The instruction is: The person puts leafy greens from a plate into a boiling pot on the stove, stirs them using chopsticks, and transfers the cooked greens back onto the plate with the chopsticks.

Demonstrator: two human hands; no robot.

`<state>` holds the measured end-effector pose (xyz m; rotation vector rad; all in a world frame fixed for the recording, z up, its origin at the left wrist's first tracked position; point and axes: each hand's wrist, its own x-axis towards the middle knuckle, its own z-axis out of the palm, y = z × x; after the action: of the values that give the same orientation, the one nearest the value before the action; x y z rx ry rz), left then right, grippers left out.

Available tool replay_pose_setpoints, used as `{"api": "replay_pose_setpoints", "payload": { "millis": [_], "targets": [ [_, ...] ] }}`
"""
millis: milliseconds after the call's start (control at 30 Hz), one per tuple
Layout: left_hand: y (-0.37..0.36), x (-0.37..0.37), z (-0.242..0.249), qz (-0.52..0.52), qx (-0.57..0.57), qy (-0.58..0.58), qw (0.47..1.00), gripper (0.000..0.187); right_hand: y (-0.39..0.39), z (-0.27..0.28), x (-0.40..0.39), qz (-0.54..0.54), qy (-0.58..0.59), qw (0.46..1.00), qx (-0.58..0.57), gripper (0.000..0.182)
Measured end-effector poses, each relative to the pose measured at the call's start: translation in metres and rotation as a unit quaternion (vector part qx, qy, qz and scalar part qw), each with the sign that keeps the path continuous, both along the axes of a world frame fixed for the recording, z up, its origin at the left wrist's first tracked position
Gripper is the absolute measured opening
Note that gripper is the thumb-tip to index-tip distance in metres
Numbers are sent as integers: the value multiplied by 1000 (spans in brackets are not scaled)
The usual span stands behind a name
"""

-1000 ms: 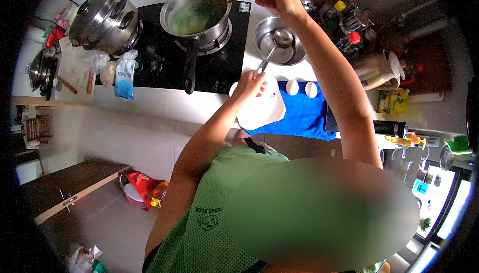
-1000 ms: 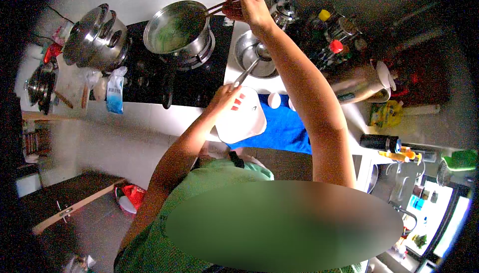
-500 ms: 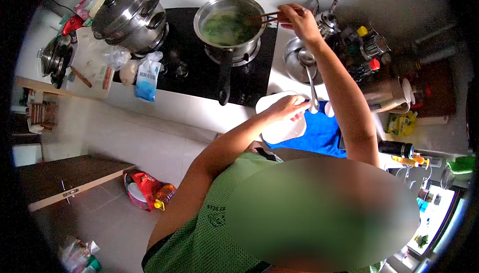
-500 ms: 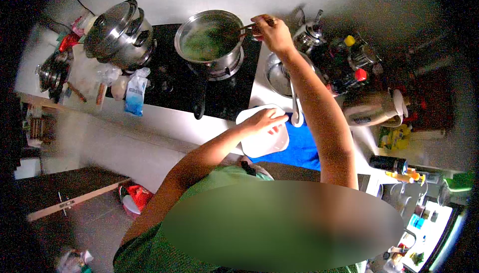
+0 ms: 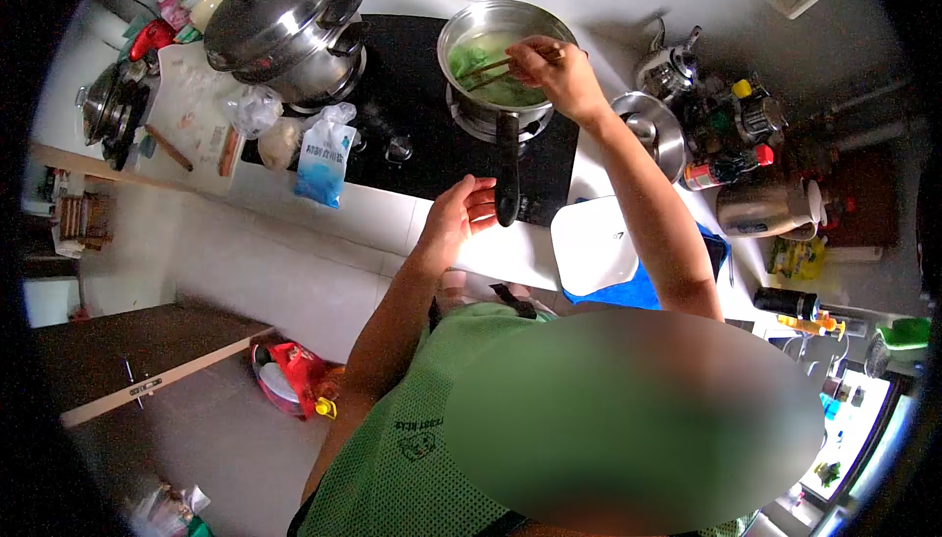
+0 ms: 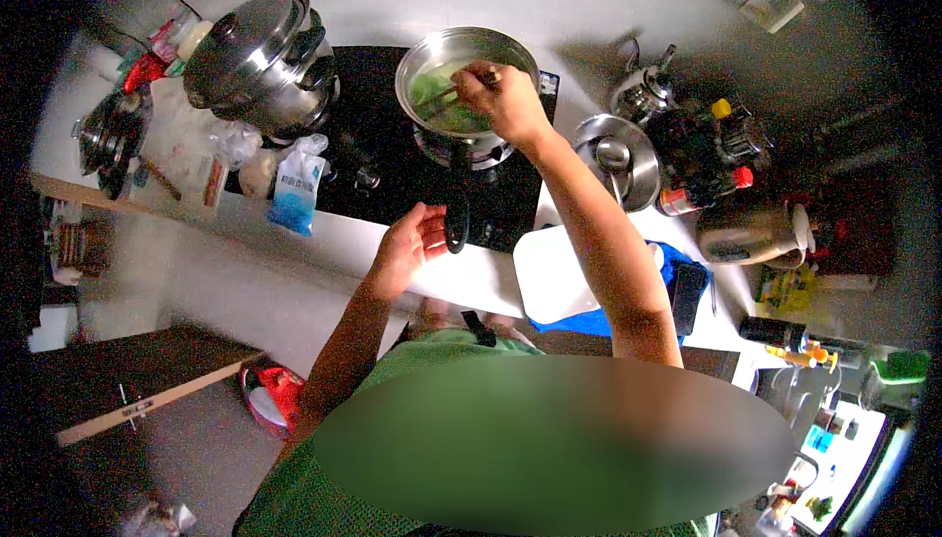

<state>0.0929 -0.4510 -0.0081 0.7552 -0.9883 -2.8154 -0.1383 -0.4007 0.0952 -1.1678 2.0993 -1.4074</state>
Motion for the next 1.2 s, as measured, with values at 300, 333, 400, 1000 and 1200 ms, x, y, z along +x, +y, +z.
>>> {"api": "replay_pose_setpoints", "payload": {
  "millis": [300,333,400,1000,1200],
  "targets": [
    [-64,12,-52,81,-331,-7,940,31,13,-11,-34,-105,-8,994,-16,29],
    [-73,12,-53,83,-369,-13,926,27,17,-3,-35,-106,-9,994,-16,28],
    [-89,13,-49,93,-409,-32,907,19,27,14,-34,-115,47,992,-15,31],
    [-139,18,-49,89,-754,-220,612,45,6,24,16,-115,31,992,30,28],
    [-132,8,-41,16,-788,-255,561,58,2,-13,-4,-37,-44,998,14,31]
  ]
}}
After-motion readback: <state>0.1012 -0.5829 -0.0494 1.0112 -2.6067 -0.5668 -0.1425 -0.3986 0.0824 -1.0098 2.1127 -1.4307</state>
